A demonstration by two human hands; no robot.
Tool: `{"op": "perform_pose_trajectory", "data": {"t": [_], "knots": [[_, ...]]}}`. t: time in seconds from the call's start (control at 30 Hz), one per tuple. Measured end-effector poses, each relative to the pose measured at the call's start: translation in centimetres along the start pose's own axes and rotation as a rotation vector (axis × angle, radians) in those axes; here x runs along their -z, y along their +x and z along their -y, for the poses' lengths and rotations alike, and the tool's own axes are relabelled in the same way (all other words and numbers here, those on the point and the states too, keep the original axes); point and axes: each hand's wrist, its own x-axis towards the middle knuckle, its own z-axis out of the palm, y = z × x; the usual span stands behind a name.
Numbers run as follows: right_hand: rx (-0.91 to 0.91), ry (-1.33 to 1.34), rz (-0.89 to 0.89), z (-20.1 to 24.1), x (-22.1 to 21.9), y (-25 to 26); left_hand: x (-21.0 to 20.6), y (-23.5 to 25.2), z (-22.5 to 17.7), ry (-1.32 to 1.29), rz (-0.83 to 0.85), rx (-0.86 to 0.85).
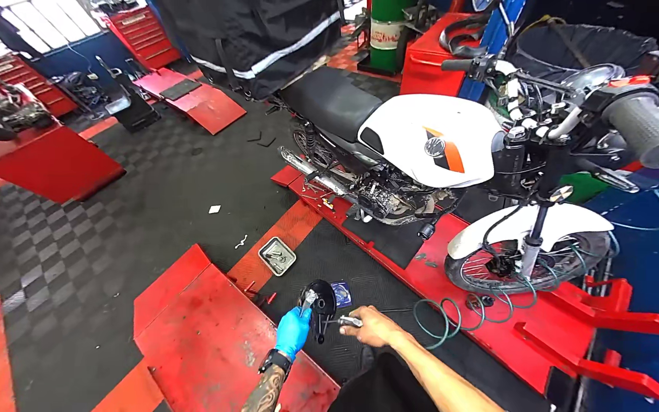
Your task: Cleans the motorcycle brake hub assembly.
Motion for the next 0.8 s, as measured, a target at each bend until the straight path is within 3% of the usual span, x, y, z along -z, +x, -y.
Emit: {"op": "perform_pose_trajectory", "data": {"t": [0.1,0.2,0.27,0.47,0.57,0.67,0.8], "knots": [[-0.085,0.104,-0.16,0.8,1.0,-0.4,0.6,-1.1,-2.3,0.403,0.096,-0.099],[-0.073,0.033,-0.014,1.4,2.0,-0.8,0.2,-1.9,-2.6,0.615,0.132,-0.223],[-0.167,0.109,-0.092,1.3,2.5,-1.0,-0.4,-2.0,-2.5,0.703,0.15,-0.316],[-0.209,0.168,-0.011,1.5,2.1,-0.9,-1.6,-2.5,-2.1,0.857,0.23,-0.542],[-0.181,0.048,0.065,2.0,2.1,-0.8,-2.1,-2.8,-2.4,0.896,0.275,-0.6],[-0.194,0.017,-0.003,1.8,2.4,-0.5,-2.9,-2.9,-2.7,0.919,0.276,-0.661],[-0.183,-0.061,0.135,1.2,2.2,-0.8,-3.6,-3.0,-2.8,0.925,0.252,-0.729]]}}
